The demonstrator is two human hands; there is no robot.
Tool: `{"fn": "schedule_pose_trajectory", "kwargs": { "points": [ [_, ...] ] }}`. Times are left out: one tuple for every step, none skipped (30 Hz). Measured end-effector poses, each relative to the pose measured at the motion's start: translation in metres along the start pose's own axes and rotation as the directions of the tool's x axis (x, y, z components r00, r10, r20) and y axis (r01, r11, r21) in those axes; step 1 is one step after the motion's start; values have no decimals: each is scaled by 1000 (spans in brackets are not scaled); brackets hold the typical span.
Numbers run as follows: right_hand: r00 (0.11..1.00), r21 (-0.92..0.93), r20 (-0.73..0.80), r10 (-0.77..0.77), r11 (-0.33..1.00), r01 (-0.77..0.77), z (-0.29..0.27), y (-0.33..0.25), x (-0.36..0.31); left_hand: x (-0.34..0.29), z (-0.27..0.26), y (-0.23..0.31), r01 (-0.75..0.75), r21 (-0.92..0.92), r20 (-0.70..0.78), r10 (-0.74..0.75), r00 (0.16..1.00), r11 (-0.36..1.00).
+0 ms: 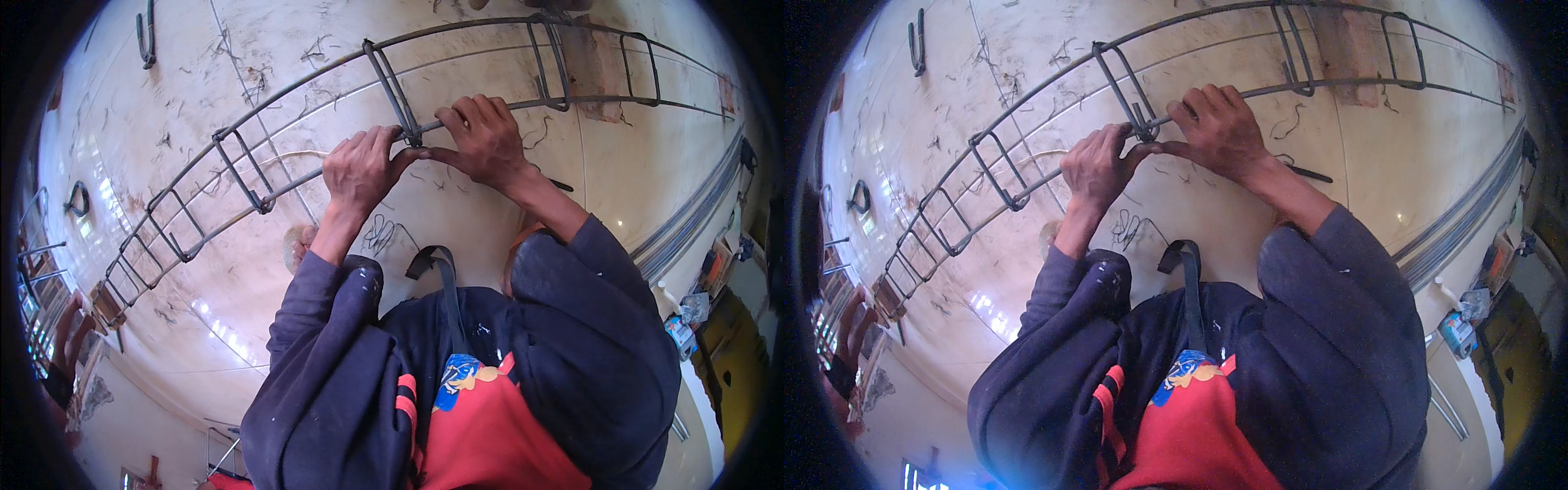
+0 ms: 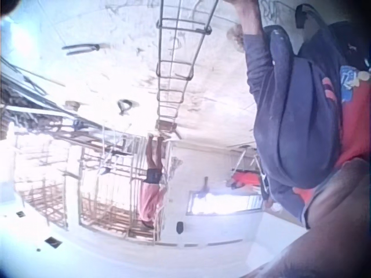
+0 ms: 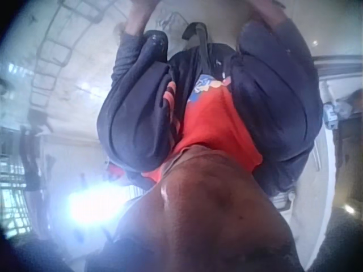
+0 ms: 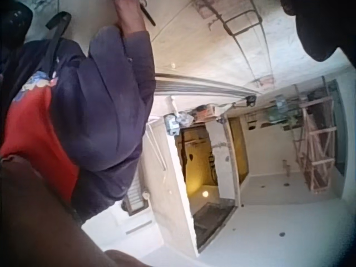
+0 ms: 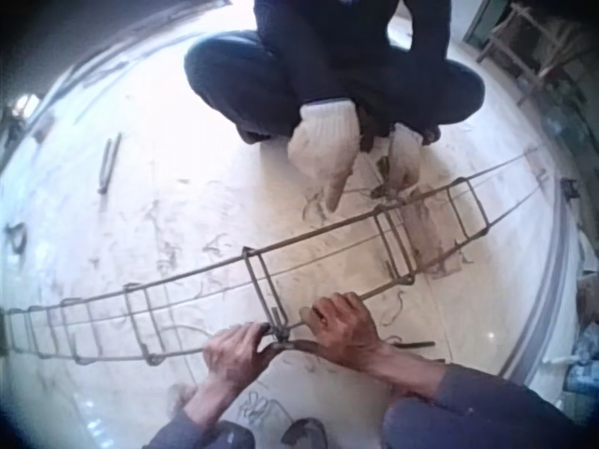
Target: The person sits on the floor and assembles a metal frame by tying metal rods together with wire. They use pliers to twist and secure the wire at multiple points along the frame.
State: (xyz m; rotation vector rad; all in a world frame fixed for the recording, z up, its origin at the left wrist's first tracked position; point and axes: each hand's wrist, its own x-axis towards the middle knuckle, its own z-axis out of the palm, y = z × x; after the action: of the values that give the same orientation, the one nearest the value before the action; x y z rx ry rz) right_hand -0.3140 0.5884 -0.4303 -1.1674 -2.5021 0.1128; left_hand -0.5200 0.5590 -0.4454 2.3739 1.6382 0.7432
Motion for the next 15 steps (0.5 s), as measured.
{"fn": "schedule_pose_trajectory", "kwargs": {
  "points": [
    [1000, -24, -13, 3, 1000, -4, 3, -1, 0, 0, 0, 0, 6, 11, 21, -7, 1000, 1000],
    [1000, -48, -27, 6, 999, -8, 5, -2, 1, 0, 0, 0, 12, 23, 41, -13, 999, 1000],
    [999, -72, -40, 9, 997, -12, 7, -2, 0, 0, -1, 1, 18, 35, 61, -20, 998, 999],
    [999, -90, -54, 9, 996, -14, 9, -1, 0, 1, -2, 1, 25, 27, 58, -27, 998, 999],
    [998, -108, -67, 8, 994, -16, 11, 0, 0, 2, -2, 3, 33, 18, 54, -34, 998, 999],
    [997, -126, -80, 8, 992, -18, 12, 0, 0, 4, -3, 4, 41, 9, 50, -41, 998, 999],
    [996, -121, -84, 22, 992, -32, 14, 0, -1, 5, -4, 4, 45, 10, 54, -46, 997, 999],
    [996, -117, -87, 37, 992, -47, 15, -1, 0, 6, -5, 4, 50, 10, 58, -50, 997, 999],
    [995, -113, -90, 51, 992, -61, 16, -2, 0, 6, -5, 5, 55, 10, 62, -55, 997, 998],
    [993, -110, -107, 58, 991, -70, 17, -2, 1, 6, -4, 5, 50, 13, 53, -51, 997, 999],
    [990, -108, -123, 65, 991, -78, 17, -2, 2, 6, -4, 5, 45, 17, 44, -46, 998, 999],
    [988, -106, -140, 72, 991, -87, 17, -3, 3, 6, -3, 5, 40, 21, 35, -40, 999, 999],
    [988, -109, -126, 84, 989, -98, 18, -3, 3, 7, -3, 5, 40, 16, 36, -41, 999, 999],
    [989, -112, -113, 96, 988, -109, 19, -4, 3, 6, -3, 4, 41, 11, 37, -41, 998, 999],
    [989, -114, -100, 108, 986, -119, 20, -4, 3, 6, -3, 3, 41, 6, 38, -41, 998, 999]
  ]
}}
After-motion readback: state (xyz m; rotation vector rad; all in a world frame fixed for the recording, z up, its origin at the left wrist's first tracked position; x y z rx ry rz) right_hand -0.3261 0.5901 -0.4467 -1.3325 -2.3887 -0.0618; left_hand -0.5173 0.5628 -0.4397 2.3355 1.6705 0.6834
